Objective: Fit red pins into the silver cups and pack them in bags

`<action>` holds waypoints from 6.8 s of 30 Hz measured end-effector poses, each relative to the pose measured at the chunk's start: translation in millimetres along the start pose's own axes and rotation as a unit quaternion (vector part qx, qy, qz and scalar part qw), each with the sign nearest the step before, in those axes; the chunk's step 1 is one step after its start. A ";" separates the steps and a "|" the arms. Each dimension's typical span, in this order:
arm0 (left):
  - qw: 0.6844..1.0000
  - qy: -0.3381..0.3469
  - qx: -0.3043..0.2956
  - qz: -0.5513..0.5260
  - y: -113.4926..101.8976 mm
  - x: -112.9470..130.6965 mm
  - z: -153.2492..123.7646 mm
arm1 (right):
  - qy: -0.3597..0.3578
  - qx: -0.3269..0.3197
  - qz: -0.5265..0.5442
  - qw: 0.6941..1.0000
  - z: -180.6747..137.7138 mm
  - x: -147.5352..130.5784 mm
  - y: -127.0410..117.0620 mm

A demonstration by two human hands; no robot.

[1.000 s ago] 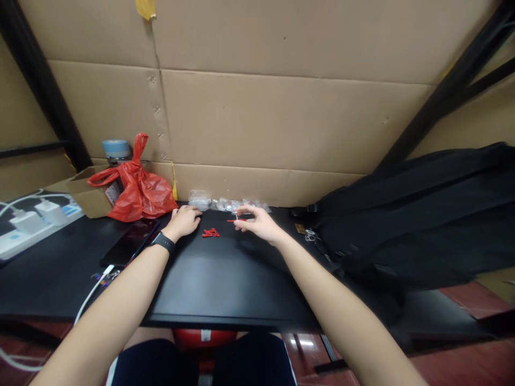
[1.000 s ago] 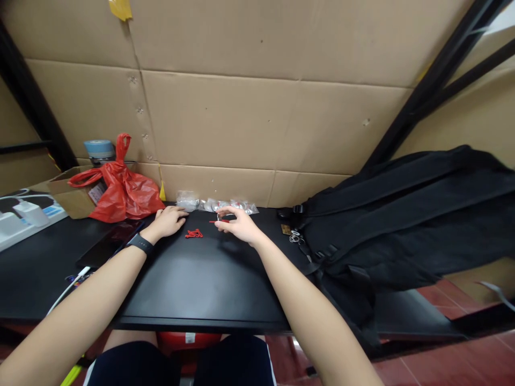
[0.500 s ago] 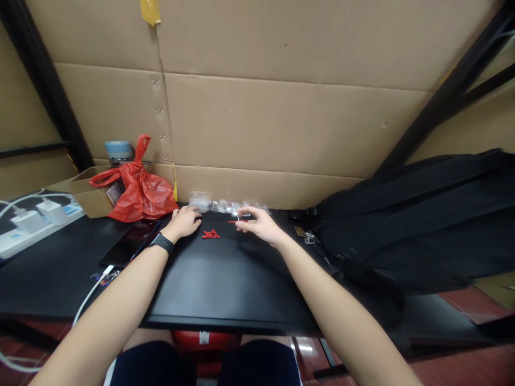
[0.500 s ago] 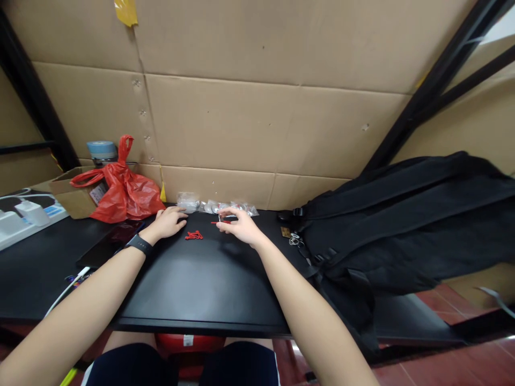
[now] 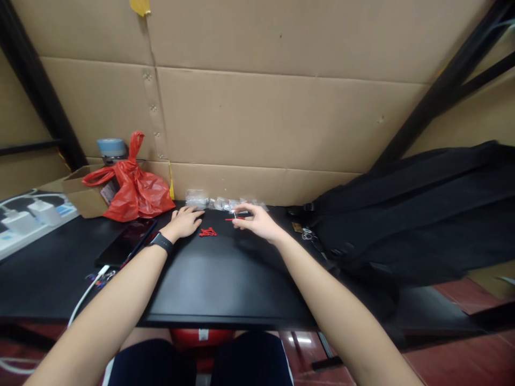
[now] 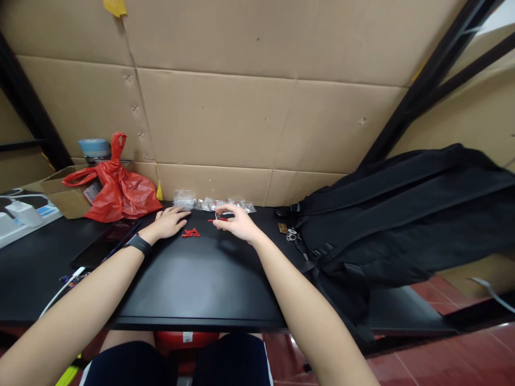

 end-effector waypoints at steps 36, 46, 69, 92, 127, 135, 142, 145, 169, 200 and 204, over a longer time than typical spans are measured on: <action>0.948 0.257 0.017 -0.188 -20.5 103.7 -22.9 | -0.228 0.072 -0.262 0.935 9.9 2.0 -26.1; 0.968 0.237 -0.013 -0.076 -15.1 90.6 -26.2 | -0.190 0.046 -0.211 0.958 4.4 -10.8 -26.7; 0.957 0.221 -0.152 -0.108 -27.1 82.7 -23.4 | -0.089 -0.101 -0.299 0.945 7.7 7.7 -21.1; 0.948 0.255 -0.064 -0.178 -27.0 78.9 -17.5 | -0.204 -0.011 -0.414 0.887 14.1 30.3 6.1; 0.989 0.072 0.083 -0.096 -9.5 80.8 -17.6 | -0.202 -0.048 -0.327 0.922 10.4 30.0 5.5; 0.990 -0.002 0.081 -0.113 -3.2 69.8 -8.6 | -0.114 -0.022 -0.207 0.971 11.9 29.6 -0.9; 0.991 -0.018 0.054 -0.123 -1.2 70.0 -7.0 | -0.043 0.010 -0.137 0.990 15.8 45.2 2.9; 0.990 -0.028 0.044 -0.130 -4.0 71.1 -6.2 | 0.000 0.043 -0.084 0.996 16.9 46.5 2.5; 0.993 -0.044 0.035 -0.099 -11.3 59.0 -9.6 | -0.056 0.047 -0.233 0.970 8.2 28.0 12.9; 0.991 0.076 -0.014 -0.112 -42.8 46.0 -15.2 | -0.040 -0.041 -0.442 0.895 11.9 26.5 -54.7; 0.992 0.048 -0.014 -0.118 -43.9 50.1 -18.8 | -0.042 -0.027 -0.450 0.891 11.8 28.0 -51.9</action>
Point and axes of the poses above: each hand's wrist, its own z-axis towards the middle knuckle, its own y-axis out of the palm, x = y × z, the point moved 1 cm from there along z, towards the middle knuckle, and after that the axes turned 14 degrees about x, right-handed, at the moved point
